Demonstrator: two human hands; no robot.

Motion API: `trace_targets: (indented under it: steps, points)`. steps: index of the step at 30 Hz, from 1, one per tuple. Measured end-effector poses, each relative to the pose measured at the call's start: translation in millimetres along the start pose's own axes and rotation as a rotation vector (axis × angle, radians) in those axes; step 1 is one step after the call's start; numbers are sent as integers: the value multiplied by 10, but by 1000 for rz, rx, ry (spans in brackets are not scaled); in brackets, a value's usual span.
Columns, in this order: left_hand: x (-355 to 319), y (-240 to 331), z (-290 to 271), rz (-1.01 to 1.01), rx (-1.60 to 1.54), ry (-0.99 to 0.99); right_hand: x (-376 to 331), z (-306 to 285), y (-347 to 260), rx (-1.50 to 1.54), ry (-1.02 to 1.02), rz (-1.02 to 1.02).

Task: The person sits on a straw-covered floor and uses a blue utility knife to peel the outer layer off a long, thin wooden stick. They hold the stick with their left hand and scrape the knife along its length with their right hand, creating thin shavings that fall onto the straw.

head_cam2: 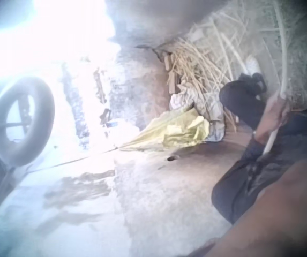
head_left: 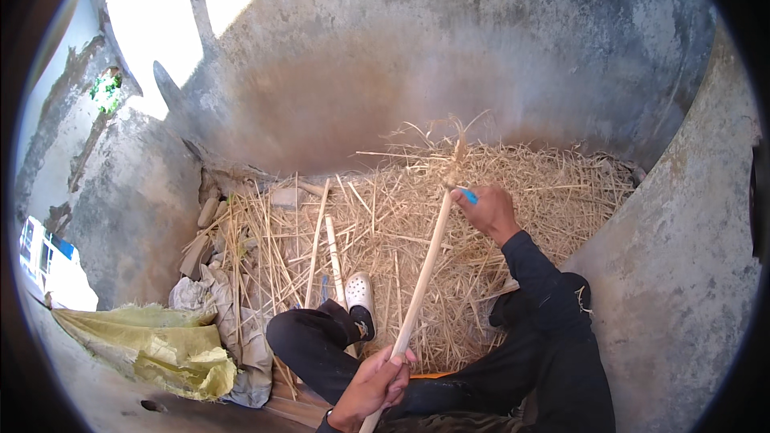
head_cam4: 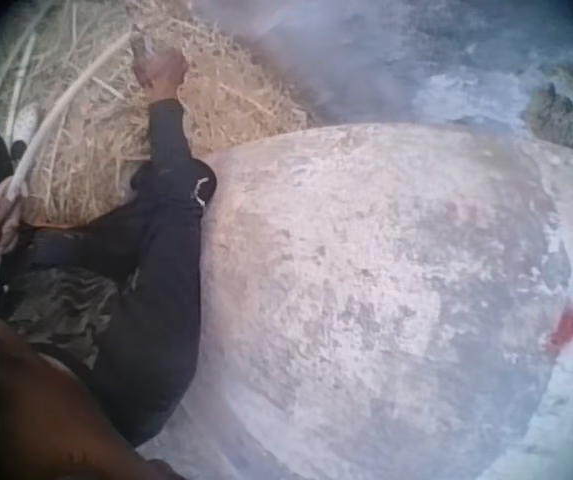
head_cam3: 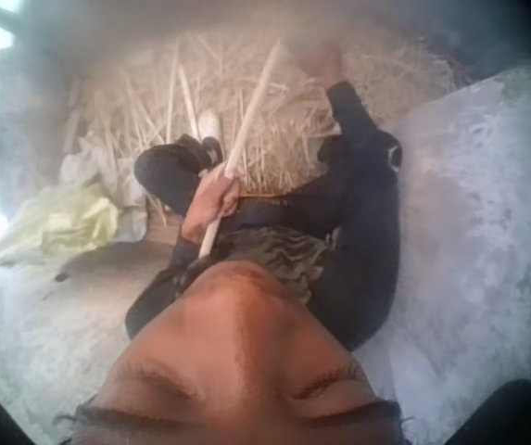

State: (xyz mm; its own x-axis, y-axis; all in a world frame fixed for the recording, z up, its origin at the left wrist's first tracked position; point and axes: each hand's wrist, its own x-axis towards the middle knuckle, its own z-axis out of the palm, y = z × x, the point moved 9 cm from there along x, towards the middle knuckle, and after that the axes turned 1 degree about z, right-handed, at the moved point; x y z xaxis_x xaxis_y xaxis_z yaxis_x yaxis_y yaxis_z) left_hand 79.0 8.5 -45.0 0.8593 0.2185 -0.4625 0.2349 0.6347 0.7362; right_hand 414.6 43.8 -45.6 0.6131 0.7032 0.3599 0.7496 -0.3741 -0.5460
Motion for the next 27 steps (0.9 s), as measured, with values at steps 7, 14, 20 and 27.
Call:
trace_targets:
  steps: [7,14,20,27]
  points:
    - [-25,-56,16,-19,25,4,106,-57,279,15,168,4]
    - [18,-74,73,-26,25,-7,264,-33,514,-233,204,-65]
    - [-91,-54,-111,-8,3,26,197,-1,365,-30,-23,151]
    - [-9,168,-104,108,113,62,-712,-6,-1015,97,-78,-442]
